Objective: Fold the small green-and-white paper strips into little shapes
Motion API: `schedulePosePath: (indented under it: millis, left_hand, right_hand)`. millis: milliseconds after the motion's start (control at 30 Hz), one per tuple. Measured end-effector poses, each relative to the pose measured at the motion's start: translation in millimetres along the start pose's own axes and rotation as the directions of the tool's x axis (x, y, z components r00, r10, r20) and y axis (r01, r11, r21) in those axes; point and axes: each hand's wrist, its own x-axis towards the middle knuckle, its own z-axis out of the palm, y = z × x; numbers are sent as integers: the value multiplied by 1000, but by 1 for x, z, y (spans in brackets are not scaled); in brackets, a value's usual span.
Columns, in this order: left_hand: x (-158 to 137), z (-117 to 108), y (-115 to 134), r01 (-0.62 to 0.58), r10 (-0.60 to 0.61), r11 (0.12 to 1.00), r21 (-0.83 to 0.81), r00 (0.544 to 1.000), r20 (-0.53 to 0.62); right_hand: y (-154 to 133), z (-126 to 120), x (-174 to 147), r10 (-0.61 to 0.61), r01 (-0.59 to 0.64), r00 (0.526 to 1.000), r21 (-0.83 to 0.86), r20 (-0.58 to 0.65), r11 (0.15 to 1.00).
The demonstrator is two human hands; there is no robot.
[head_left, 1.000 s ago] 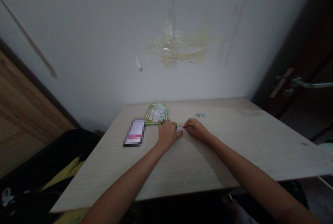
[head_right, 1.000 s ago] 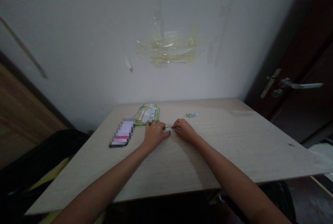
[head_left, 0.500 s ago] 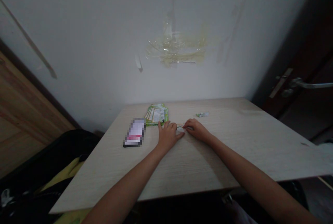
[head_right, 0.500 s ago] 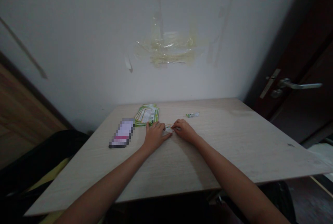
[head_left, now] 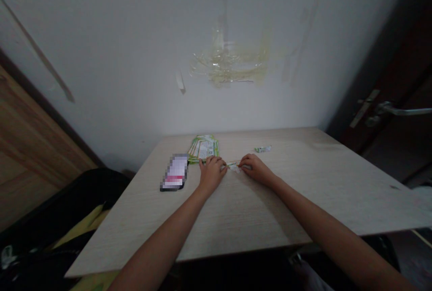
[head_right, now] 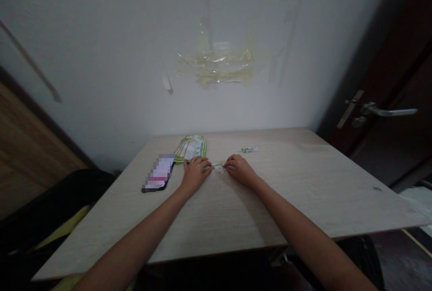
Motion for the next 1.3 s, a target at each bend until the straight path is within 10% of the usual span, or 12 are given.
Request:
schedulePosePath:
  millis: [1300]
  left_hand:
    - [-3,4,11,-31,32,993,112,999,-5]
  right_hand:
    - [-2,-2,3,80,-77,996,-57,38,995]
